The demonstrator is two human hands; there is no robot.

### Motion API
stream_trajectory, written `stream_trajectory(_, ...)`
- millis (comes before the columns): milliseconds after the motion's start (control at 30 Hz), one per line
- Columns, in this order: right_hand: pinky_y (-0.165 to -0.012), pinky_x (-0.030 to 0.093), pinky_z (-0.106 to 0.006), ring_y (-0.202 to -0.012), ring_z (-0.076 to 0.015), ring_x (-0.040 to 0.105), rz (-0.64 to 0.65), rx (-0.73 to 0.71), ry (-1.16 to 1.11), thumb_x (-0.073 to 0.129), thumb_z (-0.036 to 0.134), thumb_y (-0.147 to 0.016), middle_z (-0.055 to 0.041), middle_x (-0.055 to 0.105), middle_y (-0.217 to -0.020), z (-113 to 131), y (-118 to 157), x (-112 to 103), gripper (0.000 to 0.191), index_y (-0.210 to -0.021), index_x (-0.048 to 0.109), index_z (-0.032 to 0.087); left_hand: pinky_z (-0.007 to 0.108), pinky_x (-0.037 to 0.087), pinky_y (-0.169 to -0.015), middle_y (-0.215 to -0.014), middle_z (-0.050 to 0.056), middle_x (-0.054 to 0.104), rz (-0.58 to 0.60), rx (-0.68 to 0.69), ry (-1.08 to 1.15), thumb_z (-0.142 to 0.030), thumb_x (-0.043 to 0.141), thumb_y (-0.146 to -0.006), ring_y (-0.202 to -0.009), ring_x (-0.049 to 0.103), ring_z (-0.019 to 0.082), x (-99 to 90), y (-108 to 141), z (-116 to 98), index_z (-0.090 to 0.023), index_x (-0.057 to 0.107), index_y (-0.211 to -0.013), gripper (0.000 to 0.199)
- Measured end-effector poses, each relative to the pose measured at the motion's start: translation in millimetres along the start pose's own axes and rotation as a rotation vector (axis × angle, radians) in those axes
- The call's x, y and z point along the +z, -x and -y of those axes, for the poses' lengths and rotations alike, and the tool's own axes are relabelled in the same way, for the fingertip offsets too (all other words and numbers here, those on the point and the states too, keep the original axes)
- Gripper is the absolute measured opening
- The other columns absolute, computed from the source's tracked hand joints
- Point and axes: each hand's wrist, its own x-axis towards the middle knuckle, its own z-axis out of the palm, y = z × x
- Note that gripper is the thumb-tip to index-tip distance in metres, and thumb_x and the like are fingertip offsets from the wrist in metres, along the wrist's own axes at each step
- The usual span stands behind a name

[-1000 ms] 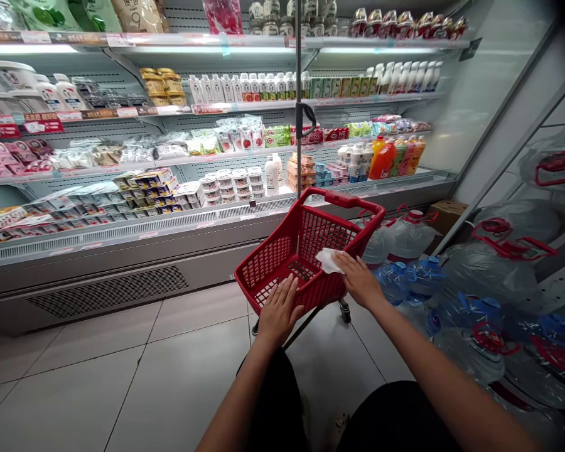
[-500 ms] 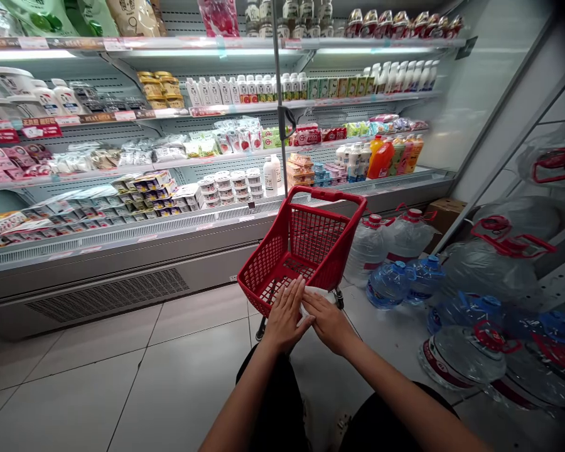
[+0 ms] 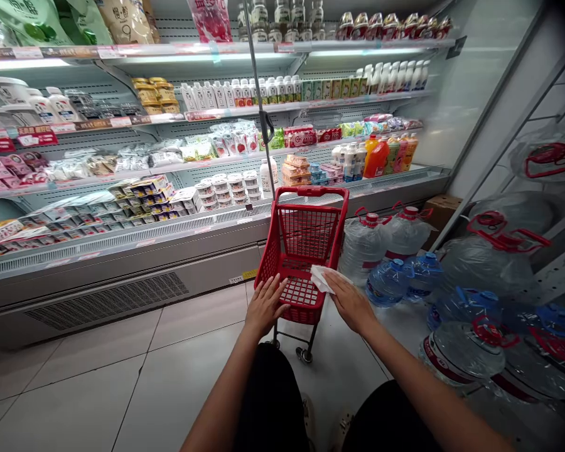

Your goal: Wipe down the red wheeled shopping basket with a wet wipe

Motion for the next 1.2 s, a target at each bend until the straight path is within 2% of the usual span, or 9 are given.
stream_trajectory(200,-0.125,0.036,-0.047,-0.156,-0.0218,0.030,-0.015,-0.019,0.034,0.033,0.017,-0.104,-0.0012,0.029,-0.170,41,52,0,0.070,-0.168,0.008,0.030,0.047,0.031,-0.126,-0.169,0.003,0.030,-0.049,-0.072,0.032,-0.051,0.050,-0.103,-0.152,0.040,0.026,10.2,-5,-33,-0.035,0.019,-0.166,0.072)
stream_trajectory(333,-0.126,0.032,-0.049,-0.155,-0.0226,0.033,-0.017,-0.033,0.105,0.038,0.012,-0.099,-0.0025,0.032,-0.168,65,51,11,0.078,-0.168,0.004,0.027,0.047,0.032,-0.125,-0.169,0.004,0.031,-0.071,-0.127,0.042,-0.039,0.049,-0.104,-0.148,0.045,0.026,13.2,-7,-64,-0.030,0.018,-0.167,0.070)
stream_trajectory(467,-0.126,0.032,-0.047,-0.156,-0.0217,0.029,-0.008,-0.059,0.130,0.038,0.010,-0.097,-0.0020,0.029,-0.169,74,44,19,0.080,-0.168,0.003,0.025,0.043,0.032,-0.126,-0.170,0.007,0.029,-0.082,-0.099,0.073,-0.026,0.049,-0.100,-0.151,0.040,0.022,14.1,-11,-82,-0.021,0.009,-0.168,0.079)
stream_trajectory(567,-0.127,0.031,-0.047,-0.157,-0.0206,0.027,-0.001,-0.065,0.151,0.037,0.006,-0.095,-0.0004,0.027,-0.170,60,53,12,0.082,-0.168,0.006,0.027,0.042,0.034,-0.125,-0.170,0.005,0.030,-0.077,-0.038,0.074,-0.030,0.048,-0.102,-0.154,0.034,0.021,10.5,-14,-68,-0.022,0.017,-0.167,0.073)
stream_trajectory(700,-0.126,0.031,-0.050,-0.156,-0.0215,0.030,-0.038,0.043,0.200,0.034,0.012,-0.099,0.0001,0.030,-0.169,20,73,-4,0.077,-0.167,0.005,0.031,0.050,0.028,-0.129,-0.167,0.004,0.036,-0.048,-0.003,0.055,-0.053,0.047,-0.104,-0.155,0.033,0.024,4.1,-21,-35,-0.028,0.043,-0.157,0.059)
stream_trajectory(767,-0.126,0.032,-0.051,-0.154,-0.0222,0.034,-0.052,0.094,0.207,0.031,0.017,-0.102,-0.0009,0.030,-0.169,-1,80,-7,0.072,-0.167,0.003,0.031,0.050,0.026,-0.129,-0.163,0.003,0.043,-0.042,0.008,0.064,-0.055,0.045,-0.105,-0.154,0.035,0.024,4.3,-25,-29,-0.028,0.051,-0.152,0.055)
stream_trajectory(867,-0.122,0.038,-0.050,-0.151,-0.0244,0.040,-0.089,0.166,0.194,0.029,0.023,-0.105,-0.0044,0.033,-0.168,-24,85,-5,0.068,-0.168,0.003,0.029,0.048,0.029,-0.129,-0.155,0.005,0.055,-0.069,-0.023,0.081,-0.052,0.044,-0.106,-0.153,0.038,0.024,9.6,-31,-36,-0.026,0.058,-0.146,0.050)
stream_trajectory(967,-0.120,0.042,-0.051,-0.150,-0.0271,0.042,-0.114,0.215,0.168,0.030,0.027,-0.106,-0.0072,0.036,-0.167,-34,85,-2,0.066,-0.168,0.007,0.027,0.049,0.032,-0.127,-0.149,0.005,0.061,-0.101,-0.066,0.094,-0.048,0.043,-0.107,-0.151,0.040,0.024,16.6,-33,-53,-0.025,0.058,-0.146,0.048)
stream_trajectory(1200,-0.122,0.039,-0.050,-0.157,-0.0248,0.025,-0.099,0.247,0.139,0.028,0.025,-0.107,-0.0028,0.023,-0.172,-18,78,-7,0.066,-0.168,0.004,0.030,0.052,0.030,-0.128,-0.160,0.003,0.048,-0.137,-0.123,0.100,-0.043,0.043,-0.108,-0.155,0.034,0.025,25.7,-26,-88,-0.030,0.044,-0.157,0.051)
